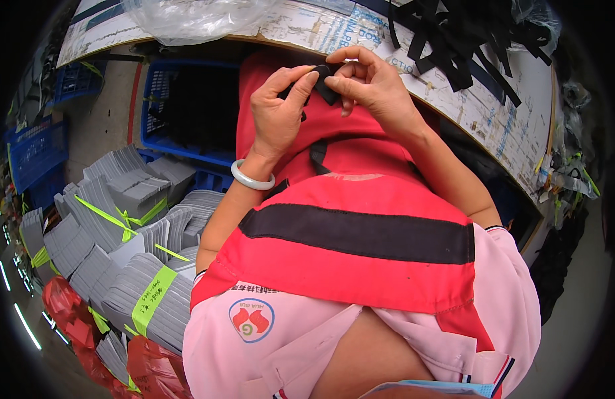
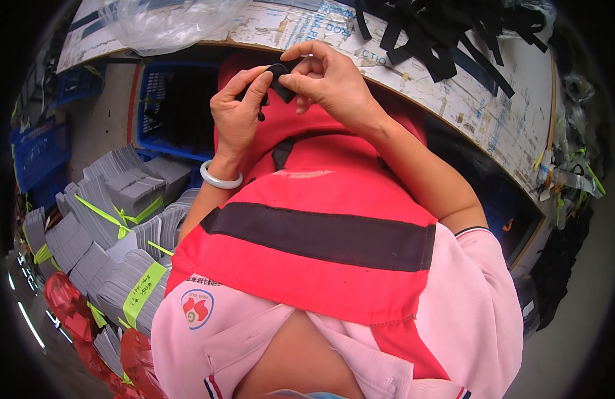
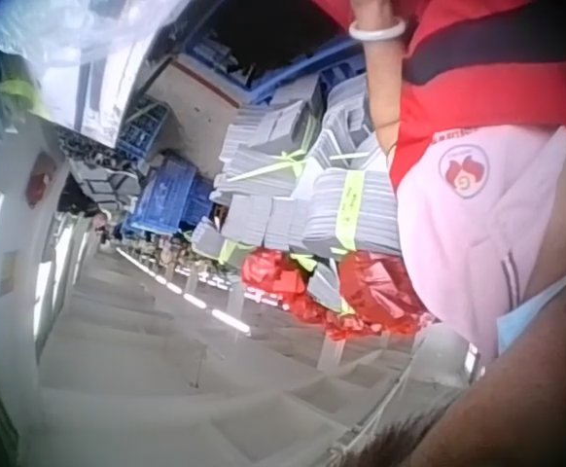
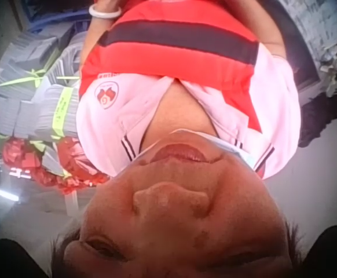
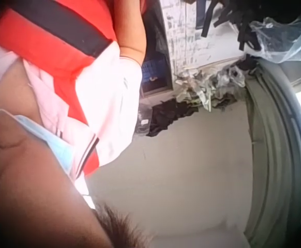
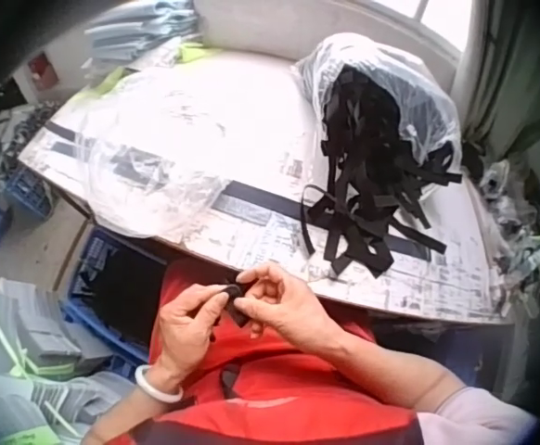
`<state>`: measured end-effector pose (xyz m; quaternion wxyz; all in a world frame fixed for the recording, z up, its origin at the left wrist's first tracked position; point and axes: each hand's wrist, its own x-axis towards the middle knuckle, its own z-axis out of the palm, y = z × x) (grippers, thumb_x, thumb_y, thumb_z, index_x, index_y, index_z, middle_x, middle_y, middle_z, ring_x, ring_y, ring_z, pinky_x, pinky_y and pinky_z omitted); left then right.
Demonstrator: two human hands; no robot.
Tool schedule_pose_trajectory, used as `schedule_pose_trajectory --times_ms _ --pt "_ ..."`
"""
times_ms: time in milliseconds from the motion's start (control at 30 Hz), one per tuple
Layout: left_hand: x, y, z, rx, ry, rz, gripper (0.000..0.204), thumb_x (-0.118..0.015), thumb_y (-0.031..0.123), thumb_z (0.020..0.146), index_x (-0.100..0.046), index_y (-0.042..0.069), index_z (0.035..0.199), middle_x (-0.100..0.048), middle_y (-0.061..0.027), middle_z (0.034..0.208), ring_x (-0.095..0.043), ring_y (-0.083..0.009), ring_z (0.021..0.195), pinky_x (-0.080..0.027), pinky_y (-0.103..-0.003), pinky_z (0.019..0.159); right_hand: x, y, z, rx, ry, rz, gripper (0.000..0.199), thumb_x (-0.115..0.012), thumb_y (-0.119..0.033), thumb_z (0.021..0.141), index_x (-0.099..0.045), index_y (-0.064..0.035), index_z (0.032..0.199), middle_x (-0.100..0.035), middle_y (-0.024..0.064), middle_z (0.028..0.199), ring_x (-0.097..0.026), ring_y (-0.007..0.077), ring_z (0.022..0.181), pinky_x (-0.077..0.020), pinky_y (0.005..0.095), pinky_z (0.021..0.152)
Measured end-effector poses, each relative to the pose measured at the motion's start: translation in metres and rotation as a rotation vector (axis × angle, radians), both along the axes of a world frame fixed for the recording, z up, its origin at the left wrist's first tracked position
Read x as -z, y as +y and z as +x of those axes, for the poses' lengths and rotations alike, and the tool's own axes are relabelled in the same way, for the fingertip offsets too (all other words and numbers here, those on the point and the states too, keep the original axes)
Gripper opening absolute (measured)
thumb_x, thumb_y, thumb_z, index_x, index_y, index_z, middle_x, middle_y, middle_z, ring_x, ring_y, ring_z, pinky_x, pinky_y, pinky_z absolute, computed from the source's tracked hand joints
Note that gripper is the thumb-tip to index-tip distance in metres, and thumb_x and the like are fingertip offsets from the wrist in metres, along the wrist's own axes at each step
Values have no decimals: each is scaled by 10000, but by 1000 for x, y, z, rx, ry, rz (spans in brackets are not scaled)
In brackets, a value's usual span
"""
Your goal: Threading black nylon straps through plastic buckles at a workbench.
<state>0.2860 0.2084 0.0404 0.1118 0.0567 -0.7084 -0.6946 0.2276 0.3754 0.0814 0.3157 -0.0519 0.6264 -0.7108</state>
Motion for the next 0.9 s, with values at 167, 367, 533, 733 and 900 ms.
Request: schedule_pose_trajectory --times_ms 167,367,533,733,900 --pt "-1 -3 3 -3 -55 71 142 -670 75 899 -708 -5 1010 -623 21 778 -519 -36 656 -396 -176 554 8 -3 -1 -7 -13 -2 282 -649 -125 910 -542 10 1133 -592 31 762 -593 88 624 -497 216 561" --pt "-7 -15 11 51 30 57 99 -676 41 881 -701 -20 955 -585 17 721 -513 -47 661 -408 -192 582 22 -2 -15 -265 -307 -70 198 -614 -207 943 -608 -13 979 -570 6 729 -537 69 587 -455 209 531" --pt "-50 -83 47 -3 -174 -31 94 -674 27 877 -706 -12 956 -618 8 774 -508 -40 640 -385 -180 558 33 -11 -27 -75 -36 17 200 -623 -231 935 -627 -33 906 -546 -18 680 -497 49 560 -425 207 517" --pt "-47 -157 78 -619 -119 -18 276 -555 165 975 -631 -42 1141 -695 -113 918 -555 -85 600 -401 -176 479 30 -14 -13 -258 167 222 189 -588 -219 960 -617 -32 973 -538 -28 741 -483 39 616 -422 195 571" --pt "15 -83 43 -9 -392 1061 254 -534 199 970 -611 -23 1068 -610 -77 854 -540 -131 607 -372 -208 432 -1 -53 15 -466 551 173 243 -669 -181 900 -616 -35 1088 -569 57 704 -536 102 646 -438 272 585"
